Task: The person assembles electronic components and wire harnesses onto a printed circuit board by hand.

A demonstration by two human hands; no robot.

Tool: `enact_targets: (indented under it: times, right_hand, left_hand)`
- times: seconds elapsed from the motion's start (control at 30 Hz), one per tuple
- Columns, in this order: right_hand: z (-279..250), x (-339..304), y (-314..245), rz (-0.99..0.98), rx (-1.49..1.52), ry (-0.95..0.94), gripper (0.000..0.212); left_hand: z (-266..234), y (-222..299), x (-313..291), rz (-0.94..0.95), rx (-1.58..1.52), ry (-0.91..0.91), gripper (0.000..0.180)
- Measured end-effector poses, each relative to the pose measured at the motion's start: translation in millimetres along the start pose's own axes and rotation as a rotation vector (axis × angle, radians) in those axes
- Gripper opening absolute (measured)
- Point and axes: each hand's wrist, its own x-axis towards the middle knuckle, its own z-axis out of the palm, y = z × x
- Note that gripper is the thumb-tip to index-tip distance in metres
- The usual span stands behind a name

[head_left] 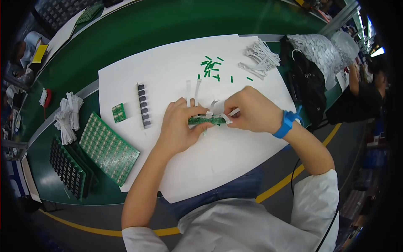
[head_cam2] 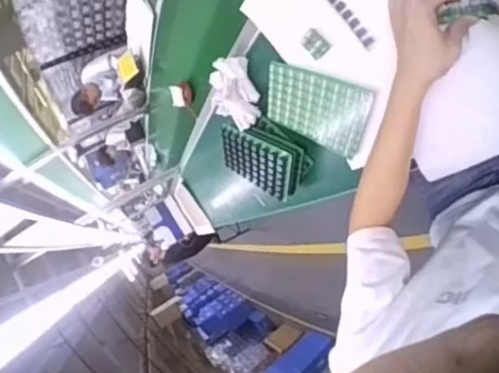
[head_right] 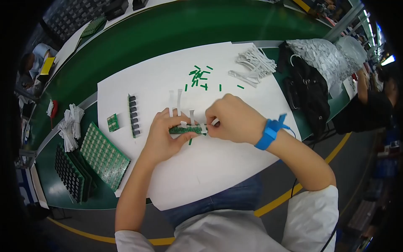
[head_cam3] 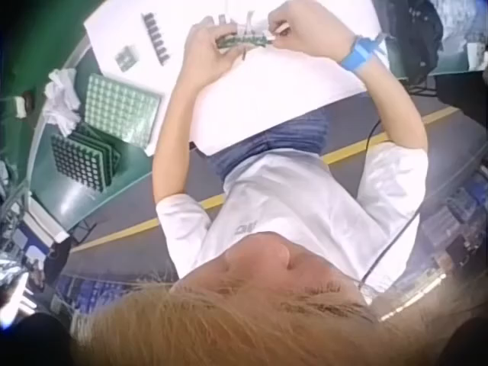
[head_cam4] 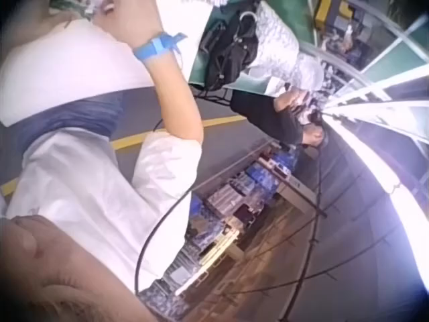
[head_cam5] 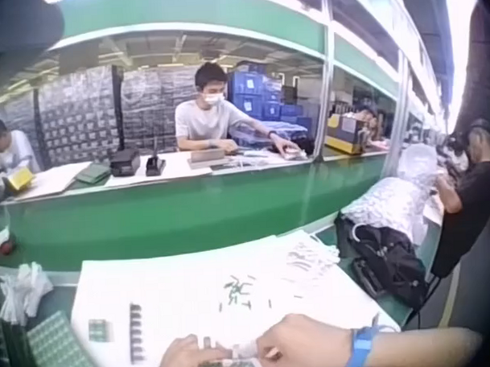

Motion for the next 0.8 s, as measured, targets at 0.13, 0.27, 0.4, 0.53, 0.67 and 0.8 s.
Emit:
enact_targets:
  times: [0.13,0.27,0.4,0.53,0.67,0.8]
  right_hand:
    - [-14.5,27.5,-9.2,0.121,0.081,-0.21,0.006]
    - [-13.9,26.8,-3.5,0.127,0.098,-0.321,0.007]
    - [-11.3,28.4,6.5,-0.074,0.058,-0.234,0.007]
    - [-16.6,31.9,-2.0,0.222,0.116,-0.39,0.011]
    - [-10.3,19.9,6.0,-0.057,0.063,-0.219,0.012]
    - [-18.8,13.0,5.9,0.064,0.131,-0.248,0.016]
  left_hand:
    - [-2.0,-6.3,1.7,0.019,-0.011,-0.008,0.022]
    - [-0.4,-3.5,-0.4,0.016,-0.017,-0.013,0.023]
    - [4.3,-10.0,1.8,0.136,-0.03,0.038,0.027]
    - [-1.4,-2.4,1.4,0.043,-0.022,-0.024,0.025]
    - [-4.8,1.4,0.0,-0.044,0.006,-0.088,0.025]
    - [-2.1,5.2,-1.2,0.034,-0.033,-0.036,0.025]
